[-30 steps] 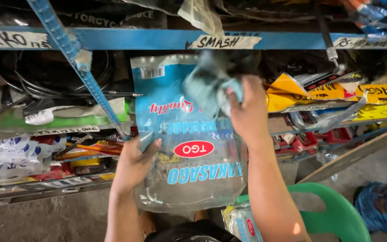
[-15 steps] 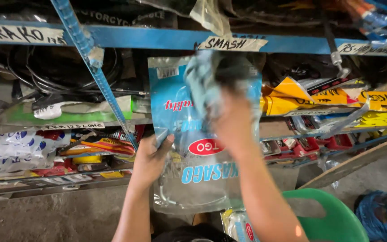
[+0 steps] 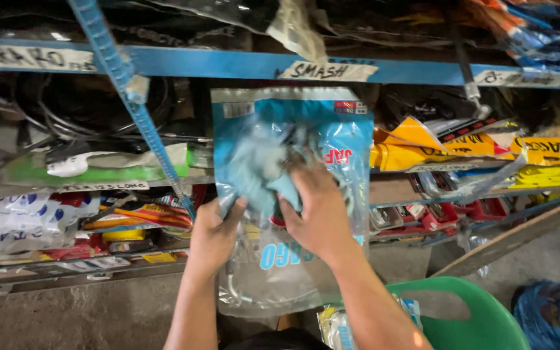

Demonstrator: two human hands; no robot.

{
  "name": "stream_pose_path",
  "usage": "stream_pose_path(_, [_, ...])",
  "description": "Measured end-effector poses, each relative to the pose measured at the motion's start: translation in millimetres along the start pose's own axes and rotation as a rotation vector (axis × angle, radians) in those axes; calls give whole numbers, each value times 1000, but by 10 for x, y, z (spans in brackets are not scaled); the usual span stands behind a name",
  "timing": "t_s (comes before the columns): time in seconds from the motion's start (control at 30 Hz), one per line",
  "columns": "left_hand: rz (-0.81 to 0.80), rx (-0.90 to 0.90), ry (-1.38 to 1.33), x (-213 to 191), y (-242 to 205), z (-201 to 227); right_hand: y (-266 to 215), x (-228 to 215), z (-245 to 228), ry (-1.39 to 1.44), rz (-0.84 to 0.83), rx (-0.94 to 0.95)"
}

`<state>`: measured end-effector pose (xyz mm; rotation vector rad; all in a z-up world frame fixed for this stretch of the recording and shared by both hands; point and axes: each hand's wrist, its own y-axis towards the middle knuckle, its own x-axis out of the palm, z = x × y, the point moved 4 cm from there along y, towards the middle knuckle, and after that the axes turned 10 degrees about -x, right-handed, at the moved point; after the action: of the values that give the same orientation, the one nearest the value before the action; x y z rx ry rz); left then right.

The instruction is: The person wipes the surface of a clear plastic bag containing motorcycle parts using a light blue cloth. They repeatedly rub the front and back of the bag to clean it while holding it in front of a shelf.

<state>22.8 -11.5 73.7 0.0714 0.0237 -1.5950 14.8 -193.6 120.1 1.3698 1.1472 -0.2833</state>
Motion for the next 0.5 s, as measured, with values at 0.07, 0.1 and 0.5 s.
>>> stream_pose_path(0.07, [39,-16,15,14,-23,54,31,-149,-89,146,11,-66])
stream_pose_path(0.1, [35,-22,19,9,-29,28,37,-155,40,148,9,-58])
stream_pose_path(0.5, [64,-25,41,125,-58,-52,-97,-121,468,-57,139,-57])
